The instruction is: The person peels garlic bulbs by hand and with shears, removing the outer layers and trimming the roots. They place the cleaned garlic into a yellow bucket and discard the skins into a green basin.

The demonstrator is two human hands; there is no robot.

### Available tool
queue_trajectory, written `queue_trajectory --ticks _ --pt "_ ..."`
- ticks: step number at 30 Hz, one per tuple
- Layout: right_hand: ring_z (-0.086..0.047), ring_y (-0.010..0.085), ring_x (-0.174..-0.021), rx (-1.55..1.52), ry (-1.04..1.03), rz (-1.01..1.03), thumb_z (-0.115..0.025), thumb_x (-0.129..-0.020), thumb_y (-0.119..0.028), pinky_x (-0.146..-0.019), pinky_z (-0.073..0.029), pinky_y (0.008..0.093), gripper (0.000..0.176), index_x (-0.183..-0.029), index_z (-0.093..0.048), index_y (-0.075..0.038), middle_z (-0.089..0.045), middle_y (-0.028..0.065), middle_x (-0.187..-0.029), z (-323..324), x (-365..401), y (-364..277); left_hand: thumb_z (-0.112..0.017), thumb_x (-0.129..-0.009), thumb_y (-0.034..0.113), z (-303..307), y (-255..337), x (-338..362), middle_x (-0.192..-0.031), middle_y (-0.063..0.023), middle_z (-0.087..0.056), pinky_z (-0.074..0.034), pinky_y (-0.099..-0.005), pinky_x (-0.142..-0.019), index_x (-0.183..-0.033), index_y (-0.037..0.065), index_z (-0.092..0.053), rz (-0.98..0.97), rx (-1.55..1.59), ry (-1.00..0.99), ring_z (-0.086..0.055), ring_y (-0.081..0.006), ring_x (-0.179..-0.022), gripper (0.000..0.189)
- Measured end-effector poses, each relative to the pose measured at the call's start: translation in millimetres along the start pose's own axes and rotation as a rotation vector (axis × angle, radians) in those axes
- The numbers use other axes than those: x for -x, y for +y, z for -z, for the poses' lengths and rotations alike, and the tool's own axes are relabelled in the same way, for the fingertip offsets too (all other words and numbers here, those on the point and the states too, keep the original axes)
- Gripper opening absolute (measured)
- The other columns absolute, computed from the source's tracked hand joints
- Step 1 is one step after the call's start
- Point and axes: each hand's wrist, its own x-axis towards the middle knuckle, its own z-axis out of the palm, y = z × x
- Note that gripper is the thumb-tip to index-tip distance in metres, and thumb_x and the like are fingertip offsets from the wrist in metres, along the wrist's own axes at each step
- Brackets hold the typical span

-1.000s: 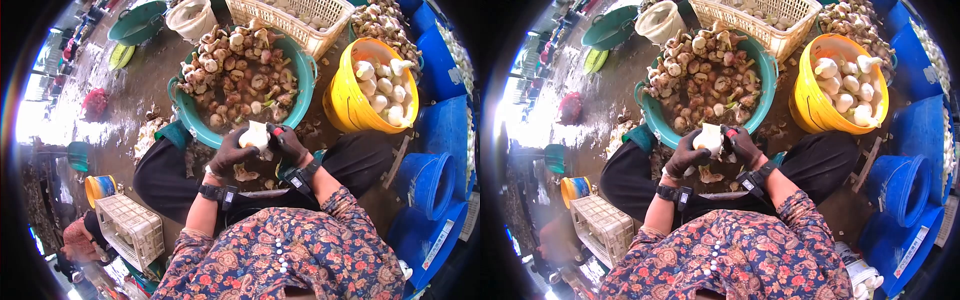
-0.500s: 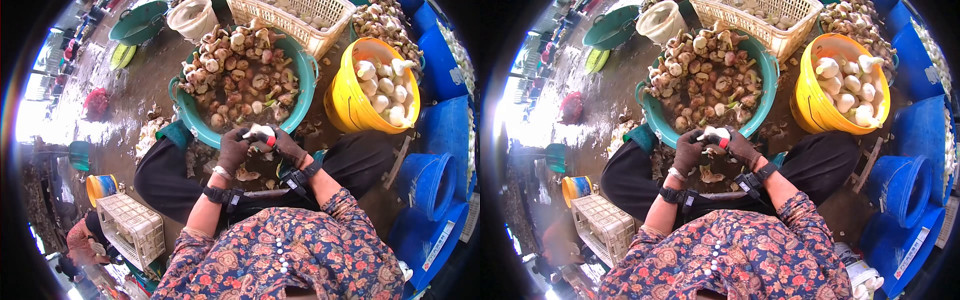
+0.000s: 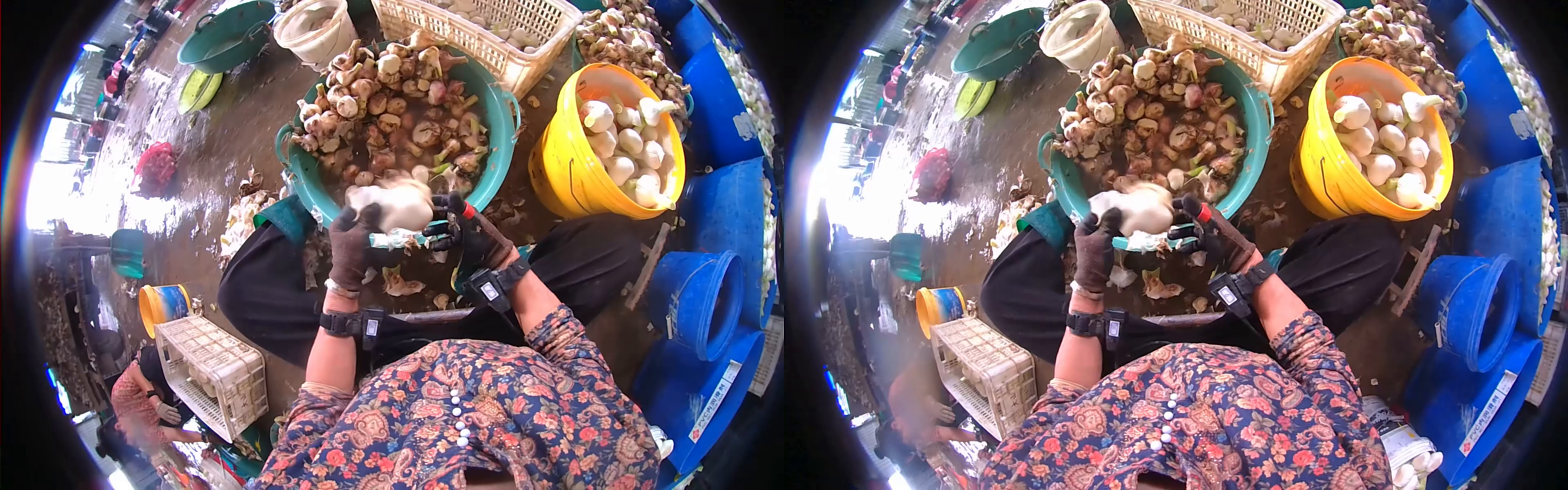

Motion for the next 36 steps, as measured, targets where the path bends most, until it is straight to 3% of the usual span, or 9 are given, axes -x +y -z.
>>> queue_trajectory --ticks 3,6,9,12,16,18,20,28,36 --pt "-0.059 0.0144 -0.09 0.304 0.026 0.117 -0.065 -0.081 -0.035 -0.075 -0.05 0.0289 0.052 -0.117 -0.053 -0.001 -0.06 0.0079 -0.105 -26 4 -6 -0.062 -0.084 0.01 7 -18 -7 -0.084 -0.0026 -0.064 -0.049 -0.0249 -0.06 -0.102 0.006 -0.063 -0.206 -0.499 -0.238 -0.057 -0.0088 -0.069 0.018" --pt "-0.058 0.0129 -0.09 0.463 0.049 0.095 -0.072 -0.075 -0.023 -0.08 -0.047 0.026 0.049 -0.114 -0.055 0.0 -0.06 0.0077 -0.105 -33 12 -10 -0.061 -0.085 0.012 -14 8 8 -0.084 -0.0012 -0.063 -0.047 -0.0228 -0.059 -0.102 0.007 -0.063 0.21 -0.229 -0.205 -0.056 -0.0077 -0.07 0.018" --pt "-0.057 0.0099 -0.09 0.444 0.016 0.064 -0.07 -0.078 -0.024 -0.074 -0.047 0.0236 0.046 -0.115 -0.056 -0.002 -0.061 0.0035 -0.101 -23 9 -7 -0.062 -0.086 0.018 -14 -4 5 -0.085 -0.0004 -0.062 -0.048 -0.0224 -0.061 -0.103 0.005 -0.061 0.155 -0.153 -0.169 -0.057 -0.0078 -0.073 0.021" --pt "-0.059 0.0157 -0.094 0.228 -0.036 0.16 -0.068 -0.078 -0.019 -0.081 -0.048 0.0279 0.046 -0.116 -0.052 0.001 -0.061 0.0091 -0.104 -26 11 -5 -0.057 -0.09 0.024 18 -46 -15 -0.082 0.0004 -0.062 -0.047 -0.0263 -0.057 -0.107 0.004 -0.058 -0.101 -0.165 -0.078 -0.058 -0.0121 -0.068 0.026" --pt "-0.056 0.0264 -0.108 -0.403 -0.172 0.157 -0.059 -0.085 -0.016 -0.089 -0.047 0.0333 0.049 -0.127 -0.042 0.002 -0.056 0.0155 -0.118 -10 13 -5 -0.069 -0.079 0.018 57 -59 -29 -0.092 -0.0124 -0.063 -0.051 -0.0288 -0.064 -0.114 -0.002 -0.053 0.318 -0.175 0.144 -0.06 -0.0206 -0.07 0.043" --pt "-0.054 0.0287 -0.111 -0.476 -0.126 0.153 -0.059 -0.085 -0.02 -0.095 -0.045 0.037 0.051 -0.128 -0.041 0.001 -0.052 0.0168 -0.123 -17 13 -10 -0.07 -0.078 0.018 60 -76 -22 -0.096 -0.0131 -0.062 -0.049 -0.0275 -0.074 -0.115 -0.002 -0.053 -0.087 -0.889 0.086 -0.061 -0.0202 -0.082 0.045" --pt "-0.045 0.0343 -0.119 -0.423 -0.112 0.141 -0.059 -0.085 -0.024 -0.103 -0.035 0.0473 0.056 -0.131 -0.037 0.0 -0.048 0.0166 -0.127 -15 10 -7 -0.071 -0.079 0.018 27 -47 -13 -0.099 -0.0126 -0.061 -0.046 -0.0268 -0.082 -0.115 -0.002 -0.053 -0.127 -0.872 0.077 -0.059 -0.0182 -0.09 0.046" --pt "-0.055 0.0154 -0.101 0.361 0.111 0.335 -0.056 -0.09 -0.027 -0.088 -0.045 0.0298 0.04 -0.121 -0.049 -0.002 -0.059 0.0081 -0.109 19 -4 22 -0.071 -0.077 0.013 -29 -8 2 -0.084 -0.0057 -0.066 -0.05 -0.0249 -0.069 -0.102 -0.003 -0.062 -0.165 -0.575 -0.213 -0.058 -0.0096 -0.071 0.031" --pt "-0.054 0.0159 -0.105 -0.069 -0.032 0.184 -0.051 -0.093 -0.025 -0.091 -0.044 0.0294 0.038 -0.12 -0.049 0.0 -0.058 0.0094 -0.113 -26 12 -1 -0.066 -0.08 0.016 -13 -14 -1 -0.077 -0.0026 -0.063 -0.047 -0.0206 -0.06 -0.103 0.0 -0.063 0.059 -0.293 -0.156 -0.056 -0.008 -0.066 0.028"
